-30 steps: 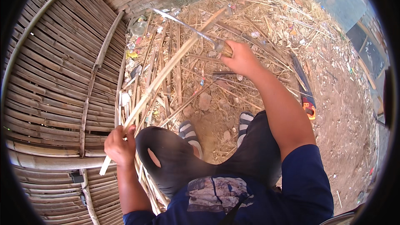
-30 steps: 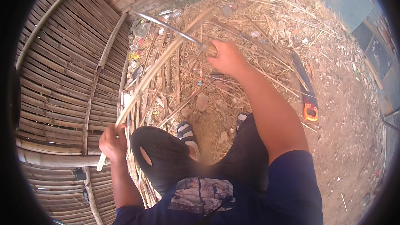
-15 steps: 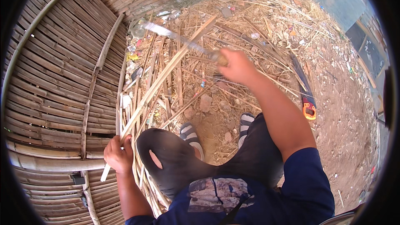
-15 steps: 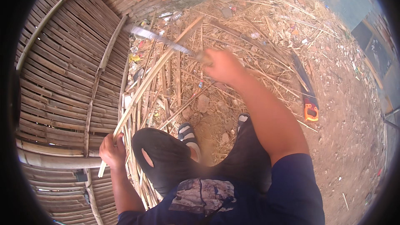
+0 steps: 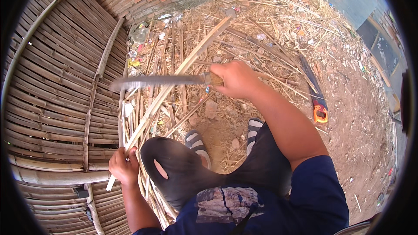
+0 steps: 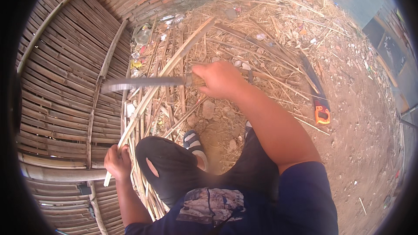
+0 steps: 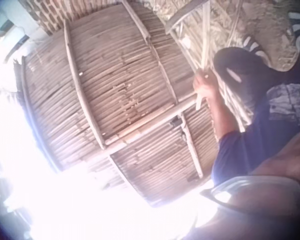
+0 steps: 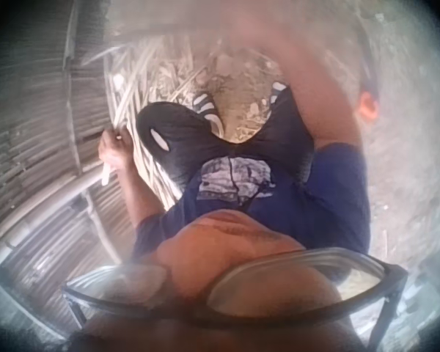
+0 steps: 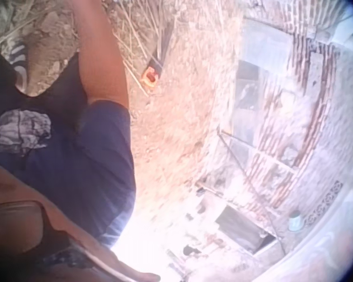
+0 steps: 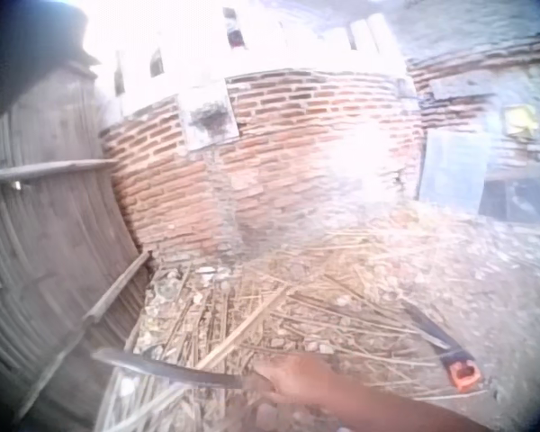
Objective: The person uses a knife to shave a strip of bamboo while sitting on the ground, then uses a larger machete-like blade to continue smoothing and shaping the wood strip.
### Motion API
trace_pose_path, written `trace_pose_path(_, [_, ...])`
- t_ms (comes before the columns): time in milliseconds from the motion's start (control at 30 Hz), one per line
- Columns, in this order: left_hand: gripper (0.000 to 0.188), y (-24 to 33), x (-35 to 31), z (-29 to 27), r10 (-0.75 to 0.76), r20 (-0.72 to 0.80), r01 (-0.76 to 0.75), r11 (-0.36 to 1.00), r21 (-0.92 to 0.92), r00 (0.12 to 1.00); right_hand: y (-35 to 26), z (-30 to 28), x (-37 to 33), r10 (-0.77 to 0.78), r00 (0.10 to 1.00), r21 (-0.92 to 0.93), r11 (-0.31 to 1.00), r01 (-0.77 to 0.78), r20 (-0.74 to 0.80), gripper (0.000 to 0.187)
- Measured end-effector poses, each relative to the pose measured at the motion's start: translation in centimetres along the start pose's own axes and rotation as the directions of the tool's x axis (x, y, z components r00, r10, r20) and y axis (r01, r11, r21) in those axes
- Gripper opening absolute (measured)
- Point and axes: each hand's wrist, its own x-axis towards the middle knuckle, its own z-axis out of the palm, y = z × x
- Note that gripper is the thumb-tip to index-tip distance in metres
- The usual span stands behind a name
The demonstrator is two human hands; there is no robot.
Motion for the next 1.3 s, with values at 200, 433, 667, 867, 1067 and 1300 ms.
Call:
trace_pose_path(200, [0.034,-1.6,-1.3,-1.5,0.007,0.06,-0.007,1.0,0.008,0.998,5.7,-2.8,0.0,0.496,0.859,0.244,0.855,-0.457,-0.128,0.029])
trace_pose_path(433, [0.03,-2.9,-3.5,-1.8,-0.095,0.079,0.104,0.988,-0.116,0.992,4.1,-2.2,0.2,0.503,0.84,0.267,0.854,-0.447,-0.204,0.039])
trace_pose_path(667, [0.032,-3.0,-3.7,-1.5,-0.067,0.091,0.074,0.995,-0.071,0.994,4.6,-2.9,-0.5,0.512,0.83,0.334,0.84,-0.428,-0.223,0.034])
trace_pose_path(867, [0.032,-2.4,-3.1,-1.3,0.022,0.032,-0.022,1.0,0.004,0.999,4.2,-3.4,-0.7,0.26,0.966,0.061,0.964,-0.259,-0.001,0.027])
trace_pose_path(1067, [0.03,-2.1,-0.3,-1.8,0.074,0.081,-0.076,0.997,0.026,0.994,6.0,-2.8,-0.3,0.558,0.828,0.364,0.784,-0.502,-0.059,0.033])
trace_pose_path(1300, [0.021,1.3,6.9,0.2,0.186,0.163,-0.2,0.977,0.074,0.969,0.5,-2.5,0.0,0.399,0.916,0.487,0.809,-0.33,-0.042,0.03])
